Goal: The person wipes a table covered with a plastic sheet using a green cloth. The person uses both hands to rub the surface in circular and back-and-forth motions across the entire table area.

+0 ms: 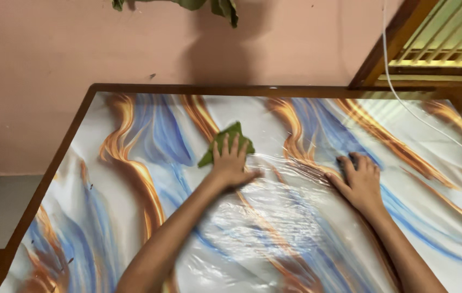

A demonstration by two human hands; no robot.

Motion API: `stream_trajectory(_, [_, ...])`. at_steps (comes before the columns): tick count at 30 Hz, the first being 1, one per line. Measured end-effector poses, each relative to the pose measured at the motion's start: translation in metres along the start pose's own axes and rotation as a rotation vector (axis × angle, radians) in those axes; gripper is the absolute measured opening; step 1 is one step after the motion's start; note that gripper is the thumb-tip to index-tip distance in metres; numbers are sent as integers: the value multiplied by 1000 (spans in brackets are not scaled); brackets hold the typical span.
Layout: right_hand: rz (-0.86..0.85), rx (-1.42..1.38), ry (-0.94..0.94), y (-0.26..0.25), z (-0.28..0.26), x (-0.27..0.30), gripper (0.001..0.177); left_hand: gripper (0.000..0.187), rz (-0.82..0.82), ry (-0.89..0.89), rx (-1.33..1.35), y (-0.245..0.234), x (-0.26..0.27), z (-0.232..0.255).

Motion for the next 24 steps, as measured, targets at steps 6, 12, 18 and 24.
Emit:
stream_trajectory(6, [-2, 25, 21, 6, 5, 3, 68, 122, 9, 296, 40, 18, 146, 65])
stream_trajectory(12, [19, -44, -41, 1, -4, 14, 58, 136, 3, -115, 11, 18, 121, -23])
stream_trajectory(18, [18, -84, -80, -8, -24, 34, 50, 127, -98, -308, 96, 7, 94, -64])
stream_trajectory(24, [30, -74, -95, -13, -31, 39, 48, 135, -55, 199, 30, 31, 217, 113])
Point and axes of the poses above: each hand's wrist, its own x-axis away from the middle knuckle, its own y-axis out of the palm, z = x × y, the point moved 5 cm from there along -x, towards the middle knuckle, and after that the axes turned 14 degrees about -x, right-handed, at the moved point
